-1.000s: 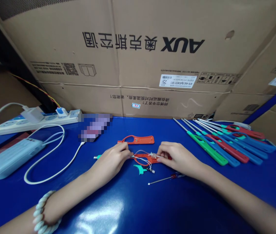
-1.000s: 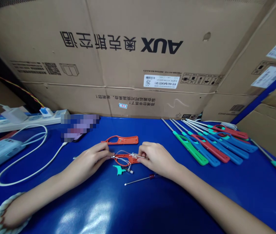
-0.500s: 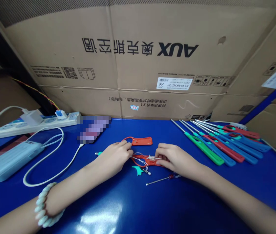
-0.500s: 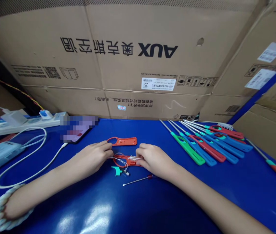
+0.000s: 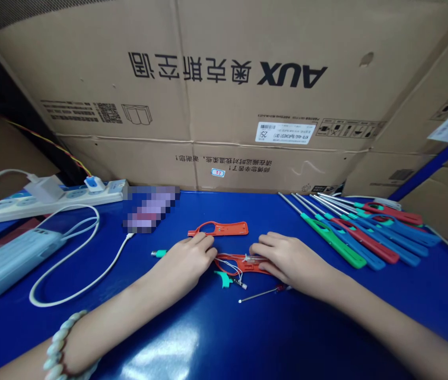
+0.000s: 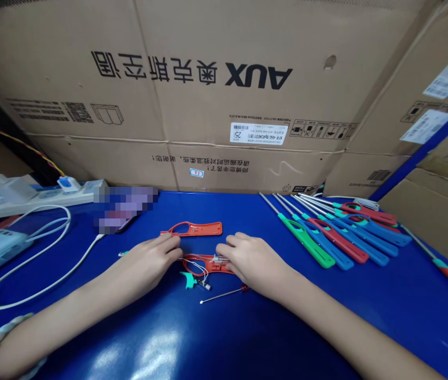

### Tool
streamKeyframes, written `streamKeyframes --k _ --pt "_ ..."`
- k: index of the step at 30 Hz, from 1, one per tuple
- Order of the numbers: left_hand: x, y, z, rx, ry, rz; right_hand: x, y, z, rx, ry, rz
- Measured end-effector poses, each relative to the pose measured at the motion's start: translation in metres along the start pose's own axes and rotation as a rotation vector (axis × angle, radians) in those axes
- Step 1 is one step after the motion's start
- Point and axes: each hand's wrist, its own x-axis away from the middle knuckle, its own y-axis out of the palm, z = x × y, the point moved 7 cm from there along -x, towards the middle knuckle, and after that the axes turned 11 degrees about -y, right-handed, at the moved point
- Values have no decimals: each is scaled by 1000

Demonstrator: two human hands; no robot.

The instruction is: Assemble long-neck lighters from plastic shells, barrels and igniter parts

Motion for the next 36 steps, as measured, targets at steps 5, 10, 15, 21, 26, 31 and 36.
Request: streamKeyframes --k 5,10,15,21,26,31,36 --pt "1 0 1 7 -9 2 2 -4 0 45 11 7" --pt "1 0 1 8 -15 -6 3 -7 0 30 9 0" --pt "2 -1 2 -12 -11 1 3 -5 -2 1 8 -24" --pt "2 -1 2 -14 -10 -18 1 -1 -2 41 10 -53" --pt "1 0 2 -1 -13 -24 -2 4 -4 115 -15 -65" --pt "2 0 2 21 10 -8 -2 6 -5 119 -20 -37" --pt "3 1 1 -6 7 -4 2 5 -2 19 18 -51"
